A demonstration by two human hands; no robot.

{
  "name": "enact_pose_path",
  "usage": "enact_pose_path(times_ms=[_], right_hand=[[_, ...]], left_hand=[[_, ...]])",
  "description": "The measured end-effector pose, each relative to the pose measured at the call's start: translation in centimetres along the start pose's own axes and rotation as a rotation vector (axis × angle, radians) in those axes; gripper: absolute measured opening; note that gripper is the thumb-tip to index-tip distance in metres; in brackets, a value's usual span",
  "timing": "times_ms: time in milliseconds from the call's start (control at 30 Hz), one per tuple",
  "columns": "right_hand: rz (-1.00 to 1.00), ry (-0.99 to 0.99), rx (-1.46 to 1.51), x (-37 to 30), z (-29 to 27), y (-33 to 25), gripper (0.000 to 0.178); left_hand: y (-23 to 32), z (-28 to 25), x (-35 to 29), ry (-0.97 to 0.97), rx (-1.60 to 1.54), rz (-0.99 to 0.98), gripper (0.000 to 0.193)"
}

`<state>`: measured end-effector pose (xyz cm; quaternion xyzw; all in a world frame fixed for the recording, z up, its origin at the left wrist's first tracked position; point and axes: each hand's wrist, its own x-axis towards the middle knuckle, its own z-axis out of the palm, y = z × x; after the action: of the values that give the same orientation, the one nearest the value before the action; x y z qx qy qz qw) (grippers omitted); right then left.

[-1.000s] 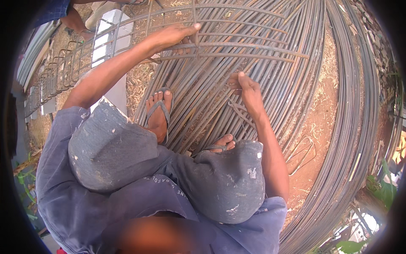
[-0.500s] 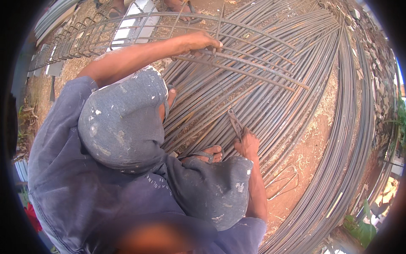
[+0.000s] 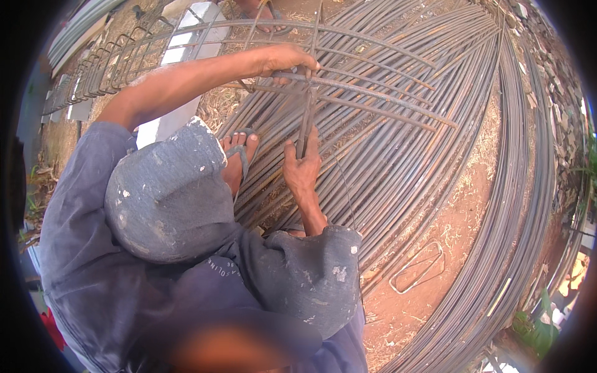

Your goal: The person assembles a rebar cage by tying intersecting steel bars together using wire and pliers. They position the bars, wrap wire around intersections, and twist the wire to secure the structure.

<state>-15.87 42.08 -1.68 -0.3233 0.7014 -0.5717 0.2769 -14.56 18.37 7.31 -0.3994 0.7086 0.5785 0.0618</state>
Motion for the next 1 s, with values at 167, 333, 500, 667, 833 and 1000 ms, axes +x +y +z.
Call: enact_pose_path(times_ms=[167, 333, 500, 667, 833, 1000], right_hand=[[0.142, 0.132, 0.134, -0.5, 1.0, -0.8, 0.058], [0.066, 0.123, 0.105, 0.0, 1.1, 1.7, 0.056], [0.049, -0.107, -0.145, 0.2, -0.8, -1.0, 0.047], [0.391, -0.066, -0.059, -0.2, -10.1, -1.3, 0.030], [0.517, -0.408, -0.550, 2.9, -19.2, -10.8, 0.038], [0.597, -0.636, -0.606, 7.2, -17.0, -18.1, 0.049]], left_hand=[[-0.3, 0.8, 0.4, 0.045, -0.036, 0.050, 0.030], [-0.4, 0.9, 0.8, 0.075, -0.019, 0.078, 0.030], [-0.8, 0.9, 0.9, 0.055, -0.014, 0.086, 0.030], [0.5, 0.8, 0.1, -0.004, 0.092, 0.083, 0.037], [-1.2, 0.6, 0.7, 0.022, 0.123, 0.085, 0.052], [1.5, -1.0, 0.9, -0.274, 0.072, 0.050, 0.047]])
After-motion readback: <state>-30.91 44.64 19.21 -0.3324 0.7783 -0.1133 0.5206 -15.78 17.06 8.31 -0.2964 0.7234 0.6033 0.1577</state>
